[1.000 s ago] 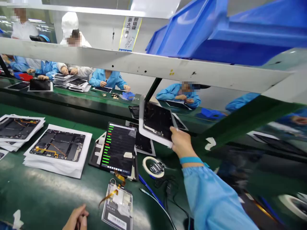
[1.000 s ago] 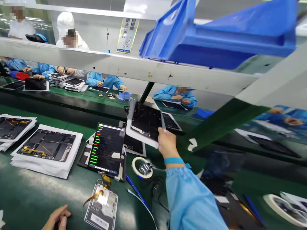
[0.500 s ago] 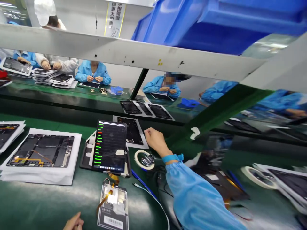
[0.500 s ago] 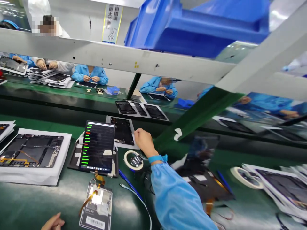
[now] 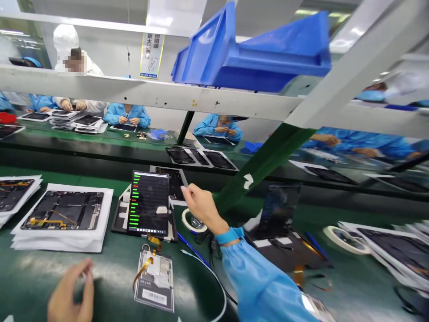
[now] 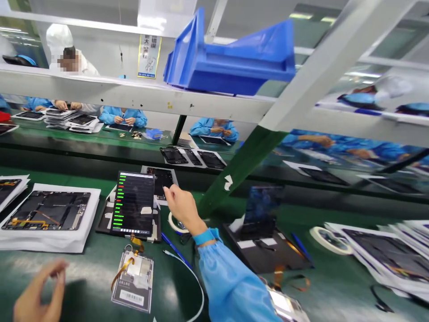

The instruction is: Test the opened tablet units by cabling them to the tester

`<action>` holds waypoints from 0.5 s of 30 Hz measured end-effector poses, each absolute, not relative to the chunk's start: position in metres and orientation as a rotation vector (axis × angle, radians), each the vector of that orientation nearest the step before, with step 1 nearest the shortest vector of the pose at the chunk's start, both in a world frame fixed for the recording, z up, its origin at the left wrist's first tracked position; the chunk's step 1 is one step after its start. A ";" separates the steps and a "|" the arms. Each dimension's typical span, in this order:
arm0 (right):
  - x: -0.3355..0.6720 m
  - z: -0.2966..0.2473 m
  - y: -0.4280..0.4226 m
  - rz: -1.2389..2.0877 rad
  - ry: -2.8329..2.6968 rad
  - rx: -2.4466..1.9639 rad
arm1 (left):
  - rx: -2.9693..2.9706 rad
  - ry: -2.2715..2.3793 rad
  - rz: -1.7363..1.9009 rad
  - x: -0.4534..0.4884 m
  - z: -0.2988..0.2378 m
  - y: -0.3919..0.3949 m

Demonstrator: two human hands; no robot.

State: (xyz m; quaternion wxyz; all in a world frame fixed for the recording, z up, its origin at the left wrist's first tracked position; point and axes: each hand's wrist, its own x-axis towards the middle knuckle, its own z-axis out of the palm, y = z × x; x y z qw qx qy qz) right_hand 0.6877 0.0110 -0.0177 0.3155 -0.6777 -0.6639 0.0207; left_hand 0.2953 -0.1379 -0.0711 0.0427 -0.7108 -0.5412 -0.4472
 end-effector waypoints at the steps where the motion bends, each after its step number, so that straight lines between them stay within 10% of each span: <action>1: 0.671 -0.014 0.005 0.109 -1.775 -1.740 | -2.136 -1.613 -1.312 0.284 -0.053 -0.117; 15: 0.437 -0.050 -0.004 0.692 -1.936 -1.664 | -1.435 -2.666 -0.478 0.178 -0.026 0.046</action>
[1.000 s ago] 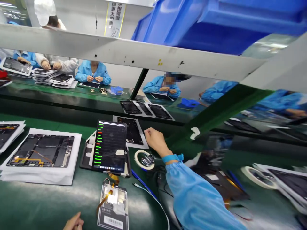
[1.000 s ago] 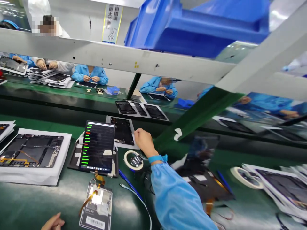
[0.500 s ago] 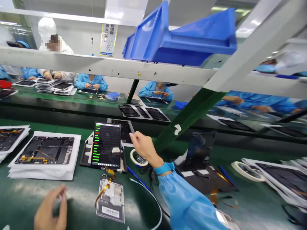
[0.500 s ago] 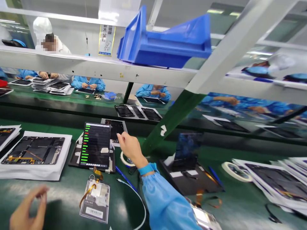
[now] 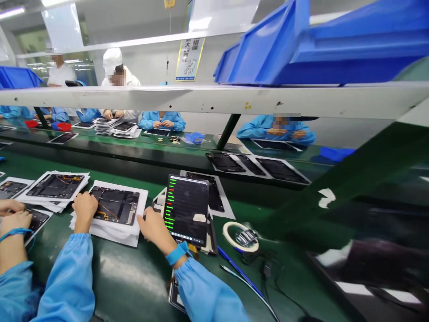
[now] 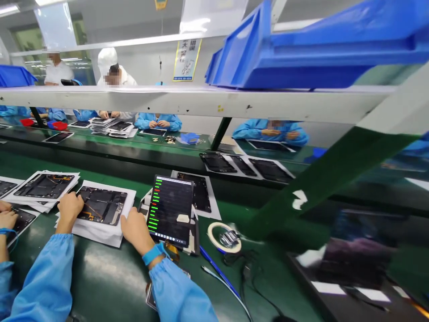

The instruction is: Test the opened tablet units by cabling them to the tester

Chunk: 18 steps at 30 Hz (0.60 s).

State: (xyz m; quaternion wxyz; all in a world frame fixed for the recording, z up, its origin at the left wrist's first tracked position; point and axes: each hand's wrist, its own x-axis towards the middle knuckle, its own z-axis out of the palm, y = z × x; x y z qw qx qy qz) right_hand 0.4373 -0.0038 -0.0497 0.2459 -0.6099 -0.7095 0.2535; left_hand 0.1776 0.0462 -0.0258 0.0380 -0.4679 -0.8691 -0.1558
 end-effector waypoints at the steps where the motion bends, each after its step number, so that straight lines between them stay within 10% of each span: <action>1: 0.432 -0.052 0.000 0.698 -1.919 -1.692 | -1.432 -2.668 -0.482 0.174 -0.030 0.047; 18: 0.412 -0.074 0.019 0.636 -1.853 -1.555 | -1.431 -2.748 -0.592 0.144 -0.052 0.052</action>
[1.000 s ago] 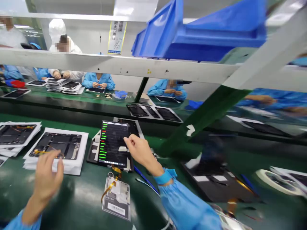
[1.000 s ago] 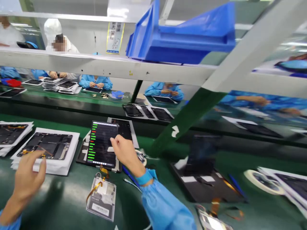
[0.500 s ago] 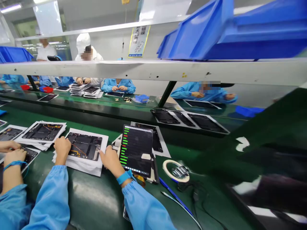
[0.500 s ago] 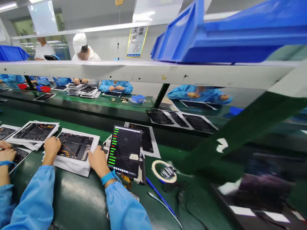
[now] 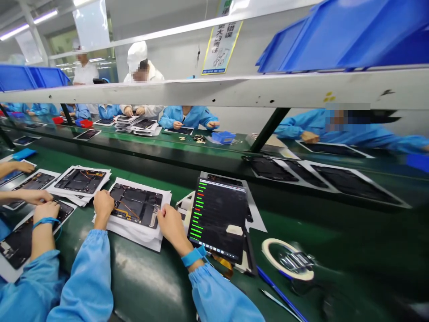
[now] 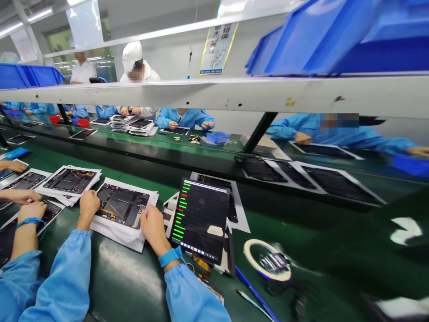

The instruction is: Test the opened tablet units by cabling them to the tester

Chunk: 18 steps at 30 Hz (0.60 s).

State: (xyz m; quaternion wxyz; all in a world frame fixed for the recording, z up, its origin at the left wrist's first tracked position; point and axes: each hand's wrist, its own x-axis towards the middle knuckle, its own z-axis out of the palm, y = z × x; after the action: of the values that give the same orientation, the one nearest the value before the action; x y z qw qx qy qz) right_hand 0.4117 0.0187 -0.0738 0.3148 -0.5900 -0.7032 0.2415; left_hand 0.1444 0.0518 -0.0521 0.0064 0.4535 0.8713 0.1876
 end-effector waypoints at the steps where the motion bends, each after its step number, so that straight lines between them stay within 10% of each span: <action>1: 0.411 -0.074 0.019 0.642 -1.843 -1.556 | 1.406 2.726 0.593 0.145 -0.053 0.051; 18: 0.413 -0.063 0.016 0.721 -1.801 -1.571 | 1.253 2.659 0.682 0.146 -0.050 0.046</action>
State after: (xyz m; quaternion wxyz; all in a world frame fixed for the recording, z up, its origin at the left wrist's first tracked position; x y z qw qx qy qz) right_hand 0.4126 0.0163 -0.0632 0.3173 -0.5968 -0.6842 0.2738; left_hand 0.1458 0.0462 -0.0500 0.0621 0.4145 0.8795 0.2255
